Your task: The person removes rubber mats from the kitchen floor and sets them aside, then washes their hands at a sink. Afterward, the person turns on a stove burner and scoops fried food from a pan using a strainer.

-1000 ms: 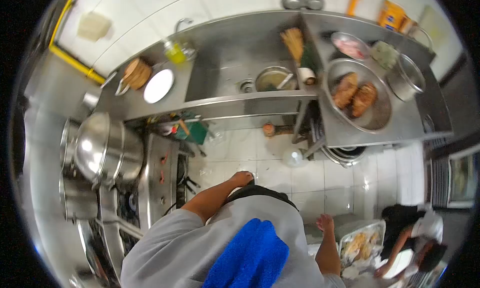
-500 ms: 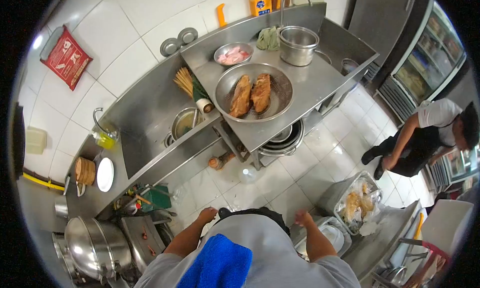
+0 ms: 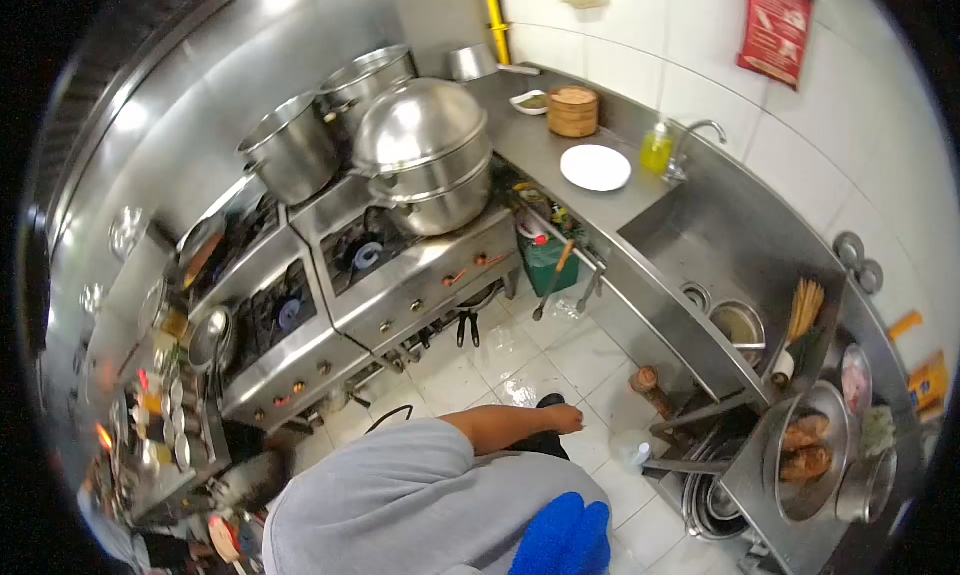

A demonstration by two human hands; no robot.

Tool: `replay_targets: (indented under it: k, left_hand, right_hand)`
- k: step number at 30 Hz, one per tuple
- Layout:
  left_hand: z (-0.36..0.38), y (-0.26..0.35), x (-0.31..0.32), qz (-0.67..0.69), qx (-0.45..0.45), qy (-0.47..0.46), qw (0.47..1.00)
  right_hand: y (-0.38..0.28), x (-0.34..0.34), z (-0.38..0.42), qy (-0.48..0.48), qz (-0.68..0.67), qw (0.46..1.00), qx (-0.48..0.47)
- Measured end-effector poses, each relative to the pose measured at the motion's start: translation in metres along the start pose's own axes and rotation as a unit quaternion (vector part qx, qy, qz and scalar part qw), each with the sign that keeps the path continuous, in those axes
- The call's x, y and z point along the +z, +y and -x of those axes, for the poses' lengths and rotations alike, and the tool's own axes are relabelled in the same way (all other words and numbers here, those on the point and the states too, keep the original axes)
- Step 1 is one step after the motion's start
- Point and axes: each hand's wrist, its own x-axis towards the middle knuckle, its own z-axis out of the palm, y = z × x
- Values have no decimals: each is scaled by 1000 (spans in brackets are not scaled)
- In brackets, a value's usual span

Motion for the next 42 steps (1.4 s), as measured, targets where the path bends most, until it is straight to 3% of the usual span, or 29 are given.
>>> replay_targets:
  k: [2,4,5,6,9,11,13,15,16,18,19,21,23,25,26,27,28,29,30,31,32,34,36,37,39,40,41,42]
  left_hand:
    - [21,-36,18,28,-49,47,997]
    - [49,-69,32,81,-165,36,982]
    - [81,-75,34,111,-205,82,969]
    - [102,-85,32,119,-242,30,962]
    - [178,-102,42,141,-331,51,932]
    - [212,-126,70,158,-388,51,906]
    - [241,-139,95,193,-430,47,881]
    - [266,-142,114,253,-509,85,818]
    - [275,-142,121,261,-511,84,814]
    - [292,-143,130,286,-521,102,798]
    - [300,-147,134,291,-523,103,794]
    - [318,-159,145,286,-469,116,827]
    - [333,-184,172,266,-423,155,852]
    - [360,-200,188,240,-371,190,877]
    - [380,-199,185,324,-387,229,832]
    - [398,-202,187,405,-399,267,778]
    - [403,-235,232,307,-391,286,819]
    - [424,-240,249,356,-385,324,788]
    - [444,-241,260,404,-377,359,752]
    - [465,-236,260,482,-432,340,682]
    - [486,-236,262,552,-482,317,603]
    - [520,-259,334,398,-458,323,726]
    - [549,-259,368,477,-521,339,621]
    - [567,-255,385,483,-523,336,617]
    - [598,-249,402,188,-461,217,840]
    - [604,-243,391,192,-456,208,844]
    - [609,-236,370,416,-552,249,679]
    - [613,-234,349,599,-604,266,453]
  right_hand:
    - [-17,-2,-5,-3,42,999,-7]
    - [-31,-8,-11,-11,85,996,-17]
    - [-40,-10,-13,-18,109,994,-24]
    - [-50,-10,-16,-22,126,991,-34]
    - [-85,9,-18,-62,142,986,-66]
    - [-126,51,54,-130,118,980,-93]
    - [-108,65,24,-133,162,971,-118]
    - [-69,60,-49,-93,414,876,-227]
    - [-74,68,-35,-94,423,873,-225]
    - [-85,92,-2,-229,530,775,-257]
    - [-86,100,-1,-230,535,771,-257]
    - [-84,120,-26,-295,641,646,-291]
    - [-60,130,-107,-232,558,796,-45]
    - [-106,186,-38,-273,569,766,-121]
    - [-109,208,-36,-195,516,834,-10]
    - [-112,230,-28,-190,522,830,-52]
    - [-121,263,0,-178,539,821,-58]
    - [-123,290,6,-193,550,809,-78]
    - [-123,308,-18,-325,654,643,-230]
    - [-118,343,-24,-284,599,743,-95]
    - [-119,375,29,-253,537,799,-99]
    - [-105,429,46,-267,545,781,-148]
    - [-82,480,63,-280,559,759,-182]
    - [-71,500,71,-287,569,741,-214]
    - [-55,540,80,-324,637,638,-284]
    - [-51,561,96,-322,659,609,-302]
    - [-51,584,115,-318,677,581,-320]
    - [-48,603,121,-340,649,587,-343]
